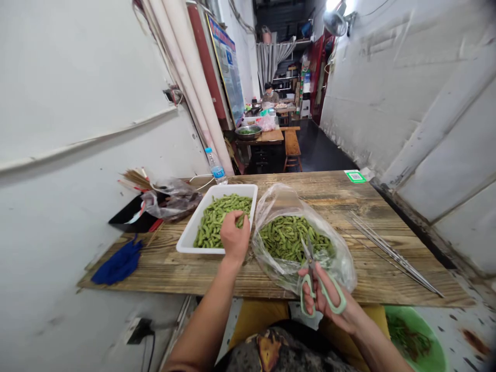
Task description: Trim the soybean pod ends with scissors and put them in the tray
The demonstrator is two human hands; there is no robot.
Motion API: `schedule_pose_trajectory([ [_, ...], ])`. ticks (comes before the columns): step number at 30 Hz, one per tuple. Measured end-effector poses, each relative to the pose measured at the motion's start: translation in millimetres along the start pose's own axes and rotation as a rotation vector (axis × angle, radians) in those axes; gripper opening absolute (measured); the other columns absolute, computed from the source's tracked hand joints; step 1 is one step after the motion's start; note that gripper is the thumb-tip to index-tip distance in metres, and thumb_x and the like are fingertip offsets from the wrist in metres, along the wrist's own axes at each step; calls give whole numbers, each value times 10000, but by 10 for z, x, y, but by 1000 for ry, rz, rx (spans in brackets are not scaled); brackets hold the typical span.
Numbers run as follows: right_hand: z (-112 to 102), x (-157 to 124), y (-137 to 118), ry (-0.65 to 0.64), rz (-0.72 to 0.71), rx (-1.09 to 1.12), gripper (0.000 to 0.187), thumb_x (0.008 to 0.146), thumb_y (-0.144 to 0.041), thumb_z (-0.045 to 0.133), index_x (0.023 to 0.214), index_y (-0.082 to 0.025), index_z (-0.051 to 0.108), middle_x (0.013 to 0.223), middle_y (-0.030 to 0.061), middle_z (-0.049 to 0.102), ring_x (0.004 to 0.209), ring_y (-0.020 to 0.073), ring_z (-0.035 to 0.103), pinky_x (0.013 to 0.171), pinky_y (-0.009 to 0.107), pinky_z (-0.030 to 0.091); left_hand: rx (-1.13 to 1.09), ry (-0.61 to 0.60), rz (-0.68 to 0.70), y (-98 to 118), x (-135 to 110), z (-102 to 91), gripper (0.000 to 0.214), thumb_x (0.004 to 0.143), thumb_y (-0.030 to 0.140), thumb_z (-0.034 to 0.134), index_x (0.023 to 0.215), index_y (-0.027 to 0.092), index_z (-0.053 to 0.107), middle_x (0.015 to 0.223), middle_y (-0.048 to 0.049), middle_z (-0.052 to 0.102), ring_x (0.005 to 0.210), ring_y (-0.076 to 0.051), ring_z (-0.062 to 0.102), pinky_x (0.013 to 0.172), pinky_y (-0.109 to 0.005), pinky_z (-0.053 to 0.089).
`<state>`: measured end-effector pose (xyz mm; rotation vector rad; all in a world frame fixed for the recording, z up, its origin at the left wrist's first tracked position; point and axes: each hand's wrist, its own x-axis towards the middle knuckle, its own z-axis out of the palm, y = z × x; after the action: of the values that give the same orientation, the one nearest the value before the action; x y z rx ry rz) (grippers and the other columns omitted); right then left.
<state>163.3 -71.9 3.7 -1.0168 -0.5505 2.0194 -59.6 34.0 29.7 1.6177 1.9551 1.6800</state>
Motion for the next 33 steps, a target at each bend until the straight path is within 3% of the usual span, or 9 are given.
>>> schedule_pose_trajectory([
  [3, -49, -29, -21, -43, -2, 56, 387, 824, -571, 501, 929, -206, 575, 620, -16, 548, 478, 112, 493, 454, 260, 455, 382, -79, 274, -17, 128, -28, 256, 781, 222, 570, 1027, 181, 630, 1202, -137, 563, 1183, -307, 429, 1004, -519, 275],
  [5, -47, -42, -20, -31, -10, 43, 379, 821, -563, 510, 935, -209, 585, 617, -19, 546, 474, 110, 487, 450, 258, 451, 426, -327, 461, -3, 45, 100, 259, 831, 208, 510, 1059, 213, 633, 1177, -110, 583, 1149, -270, 457, 991, -478, 291],
  [7, -25, -54, -21, -13, -13, 18, 380, 800, -567, 541, 929, -212, 591, 603, -27, 539, 465, 107, 481, 443, 253, 447, 393, -673, 635, -13, -66, 290, 258, 864, 191, 453, 1018, 232, 657, 1022, -74, 641, 1017, -211, 531, 945, -402, 343],
  [9, -4, -63, -22, 2, -16, -10, 395, 768, -580, 572, 916, -214, 589, 587, -34, 533, 456, 106, 475, 430, 248, 445, 366, -910, 692, -48, -126, 468, 259, 863, 177, 446, 965, 219, 680, 922, -67, 653, 926, -192, 557, 898, -362, 378],
  [13, -17, -60, 10, 45, -33, -115, 427, 749, -609, 566, 929, -222, 553, 579, -49, 522, 436, 104, 461, 400, 241, 444, 161, -1011, 527, -95, -91, 617, 151, 784, 182, 565, 836, 198, 705, 893, -76, 659, 910, -203, 562, 879, -329, 394],
  [19, -95, -6, 97, 148, -104, -411, 391, 771, -603, 538, 801, -216, 493, 590, -55, 496, 424, 87, 448, 383, 211, 418, -286, -921, 79, 75, -242, 513, 126, 747, 261, 606, 768, 182, 702, 718, -32, 675, 676, -147, 572, 689, -242, 420],
  [23, -124, 26, 100, 117, -137, -519, 395, 788, -599, 515, 833, -207, 498, 591, -57, 480, 423, 80, 439, 367, 194, 399, -428, -1006, -169, 186, -368, 449, 173, 685, 291, 654, 744, 134, 699, 644, -26, 667, 578, -116, 545, 588, -211, 403],
  [26, -144, 41, 92, 83, -156, -546, 414, 794, -598, 508, 911, -201, 504, 584, -68, 461, 410, 71, 415, 349, 183, 380, -468, -1081, -266, 214, -399, 433, 195, 655, 301, 679, 727, 121, 699, 611, -30, 662, 533, -106, 528, 544, -204, 382],
  [33, -189, 50, 47, 108, -124, -582, 430, 762, -605, 549, 903, -199, 529, 435, -115, 345, 322, 54, 302, 298, 176, 304, -535, -1111, -344, 221, -401, 419, 168, 639, 281, 701, 683, 120, 685, 579, -22, 651, 507, -89, 512, 526, -194, 365],
])
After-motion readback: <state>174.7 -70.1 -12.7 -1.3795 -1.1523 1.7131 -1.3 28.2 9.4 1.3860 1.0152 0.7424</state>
